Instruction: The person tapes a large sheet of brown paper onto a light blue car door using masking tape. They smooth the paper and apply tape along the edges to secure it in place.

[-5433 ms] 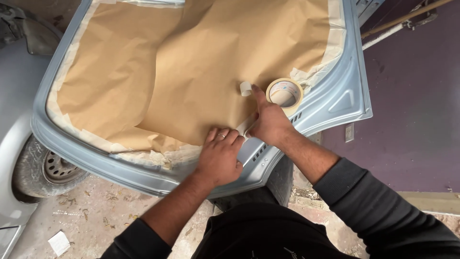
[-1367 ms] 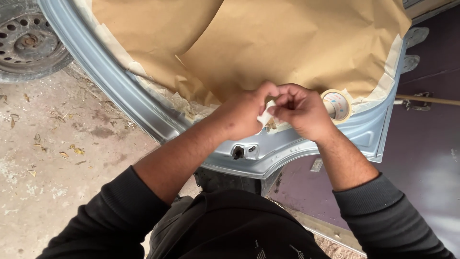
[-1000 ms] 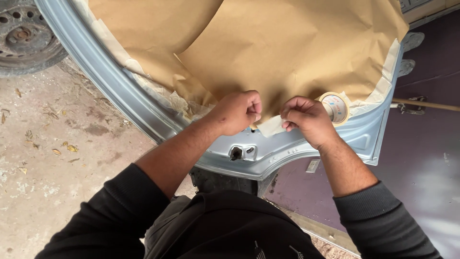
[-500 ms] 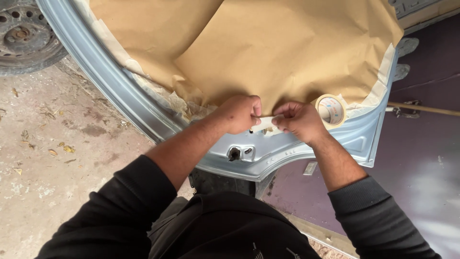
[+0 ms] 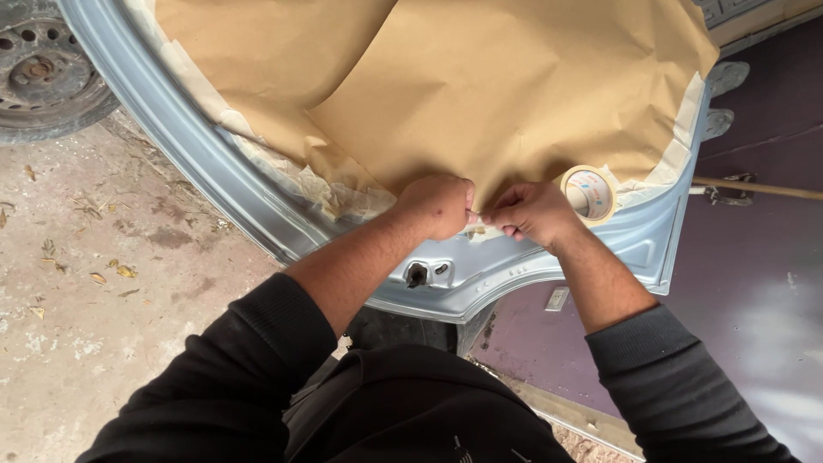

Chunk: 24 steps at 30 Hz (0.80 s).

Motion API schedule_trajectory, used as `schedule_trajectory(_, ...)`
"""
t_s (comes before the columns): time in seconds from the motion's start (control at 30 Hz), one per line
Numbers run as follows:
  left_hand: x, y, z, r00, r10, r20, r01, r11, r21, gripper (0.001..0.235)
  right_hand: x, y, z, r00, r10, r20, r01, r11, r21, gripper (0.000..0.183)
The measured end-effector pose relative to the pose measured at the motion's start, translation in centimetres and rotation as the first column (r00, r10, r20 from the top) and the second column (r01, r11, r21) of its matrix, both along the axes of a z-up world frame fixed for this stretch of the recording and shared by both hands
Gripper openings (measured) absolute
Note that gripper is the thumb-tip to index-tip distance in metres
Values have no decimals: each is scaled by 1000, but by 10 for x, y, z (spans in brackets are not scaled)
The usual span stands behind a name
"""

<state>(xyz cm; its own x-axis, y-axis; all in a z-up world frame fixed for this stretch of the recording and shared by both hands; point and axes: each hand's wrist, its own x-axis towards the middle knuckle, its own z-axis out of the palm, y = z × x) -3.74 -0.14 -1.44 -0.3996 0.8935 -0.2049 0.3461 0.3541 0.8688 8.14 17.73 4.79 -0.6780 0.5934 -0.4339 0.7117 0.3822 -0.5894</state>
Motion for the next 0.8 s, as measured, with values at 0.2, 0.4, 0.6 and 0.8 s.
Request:
schedule_trajectory(0.2,11,-6,11,997,9,-77,-10,1000,-14,19,2,-6,2,995,82,57,-87,992,96,26)
schedule_trajectory(0.4,26,-10,5,992,23,-128,-22,1000,14,18,9,0,-1,992,114,52,-120,982,143,24)
schedule_trajectory(0.6,54,-13,-32,918,231,-324,-116,934,337,8,21,-16,9,959,155,238,-253,848,466,36)
schedule_trajectory(0.8,38,-24,-33,824,158,-544,77,920,384,8,43,-38,-7,651,747,-135,-371,469,802,13)
